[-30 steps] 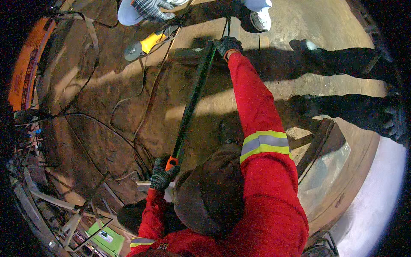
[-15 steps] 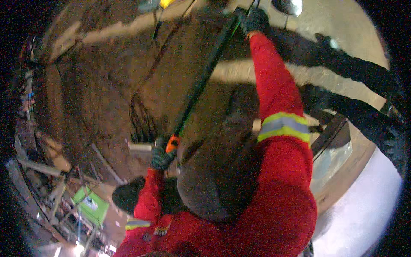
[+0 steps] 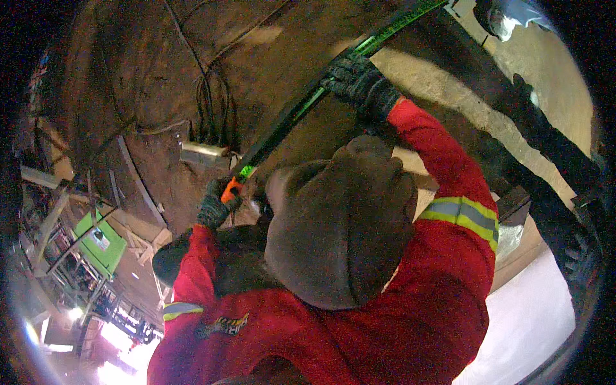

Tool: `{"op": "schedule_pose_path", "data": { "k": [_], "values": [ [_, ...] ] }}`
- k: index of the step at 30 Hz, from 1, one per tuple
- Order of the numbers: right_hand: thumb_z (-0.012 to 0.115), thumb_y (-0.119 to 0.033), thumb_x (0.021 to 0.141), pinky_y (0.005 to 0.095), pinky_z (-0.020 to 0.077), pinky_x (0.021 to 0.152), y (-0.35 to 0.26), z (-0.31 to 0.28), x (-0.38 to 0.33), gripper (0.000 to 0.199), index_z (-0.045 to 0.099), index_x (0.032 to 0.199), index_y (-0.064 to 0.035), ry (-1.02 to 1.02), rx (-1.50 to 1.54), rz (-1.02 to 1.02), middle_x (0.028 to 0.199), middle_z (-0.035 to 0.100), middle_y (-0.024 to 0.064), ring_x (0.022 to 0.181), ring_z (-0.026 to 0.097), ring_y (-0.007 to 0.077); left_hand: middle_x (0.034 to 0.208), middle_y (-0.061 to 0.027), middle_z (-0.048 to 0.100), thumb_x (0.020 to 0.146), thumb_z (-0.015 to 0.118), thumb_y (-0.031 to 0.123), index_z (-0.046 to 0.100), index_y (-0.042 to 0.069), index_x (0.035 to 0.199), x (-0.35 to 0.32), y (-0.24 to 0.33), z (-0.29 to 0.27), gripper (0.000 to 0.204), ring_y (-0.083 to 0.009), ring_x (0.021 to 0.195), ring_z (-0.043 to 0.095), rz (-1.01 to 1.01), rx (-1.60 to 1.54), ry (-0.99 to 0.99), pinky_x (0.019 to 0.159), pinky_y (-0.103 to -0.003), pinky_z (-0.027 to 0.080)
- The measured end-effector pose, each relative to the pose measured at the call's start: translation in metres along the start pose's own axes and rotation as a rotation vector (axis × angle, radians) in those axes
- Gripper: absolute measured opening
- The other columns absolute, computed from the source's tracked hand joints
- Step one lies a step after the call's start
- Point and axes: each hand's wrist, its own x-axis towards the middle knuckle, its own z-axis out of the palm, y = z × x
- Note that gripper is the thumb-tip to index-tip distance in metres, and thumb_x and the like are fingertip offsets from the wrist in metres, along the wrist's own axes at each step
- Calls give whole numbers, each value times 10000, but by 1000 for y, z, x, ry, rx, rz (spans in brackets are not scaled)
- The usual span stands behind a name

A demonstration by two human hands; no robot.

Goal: The person uses a tape measure to measure the dimensions of a metal frame and a separate metal bar in a workshop. They extend the tape measure across the frame and then measure the length of a bar held by a coworker.

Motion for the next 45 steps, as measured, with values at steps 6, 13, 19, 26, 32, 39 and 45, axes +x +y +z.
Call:
{"op": "schedule_pose_path", "data": {
  "k": [6, 13, 19, 26, 32, 39, 45],
  "values": [
    [572, -142, 687, 419, 452, 772, -3, 30, 13, 281, 608, 965, -161, -100, 37, -155, 939, 577, 72, 880, 553, 265, 994, -154, 545, 576, 789, 253, 507, 12, 1108, 1, 7, -6, 648, -281, 928, 542, -93, -13, 0, 825, -363, 442],
    [518, -148, 728, 413, 452, 749, -7, 51, 14, 237, 615, 945, -141, -243, 9, -135, 902, 587, 56, 866, 547, 260, 1029, -177, 496, 564, 732, 177, 487, 46, 1085, 10, -6, 9, 591, -343, 936, 515, 190, 168, 62, 807, -398, 450],
    [486, -200, 795, 398, 446, 745, -18, 58, 7, 131, 595, 856, -158, -360, -75, 63, 797, 549, 40, 803, 528, 234, 987, -197, 487, 575, 711, 178, 477, 57, 1097, 7, 27, 8, 584, -369, 934, 508, 117, 368, 149, 788, -427, 451],
    [469, -190, 808, 397, 445, 738, -14, 41, 13, 145, 582, 884, -142, -69, -76, -92, 831, 543, 38, 811, 520, 236, 975, -179, 502, 619, 686, 176, 489, 81, 1079, 14, 44, -7, 509, -368, 904, 507, 68, 382, 79, 719, -436, 460],
    [521, -164, 714, 396, 463, 735, -21, 59, 7, 199, 603, 890, -123, 27, -146, -77, 868, 562, 49, 834, 546, 235, 944, -169, 497, 617, 641, 115, 492, 55, 1073, -1, 29, -3, 484, -374, 849, 522, 243, 399, 134, 682, -438, 467],
    [534, -168, 725, 387, 447, 746, -9, 56, 4, 129, 579, 843, -142, 100, -87, -76, 825, 536, 42, 813, 536, 232, 942, -175, 498, 566, 663, 106, 499, 65, 1064, 4, 31, -4, 526, -362, 851, 533, 356, 397, 217, 697, -423, 472],
    [515, -163, 732, 390, 442, 731, -12, 50, 4, 177, 581, 892, -129, 196, -49, -136, 860, 543, 59, 809, 537, 237, 924, -171, 512, 569, 675, 112, 512, 71, 1051, -6, 37, -4, 510, -361, 837, 546, 350, 421, 272, 692, -432, 478]
  ]
}}
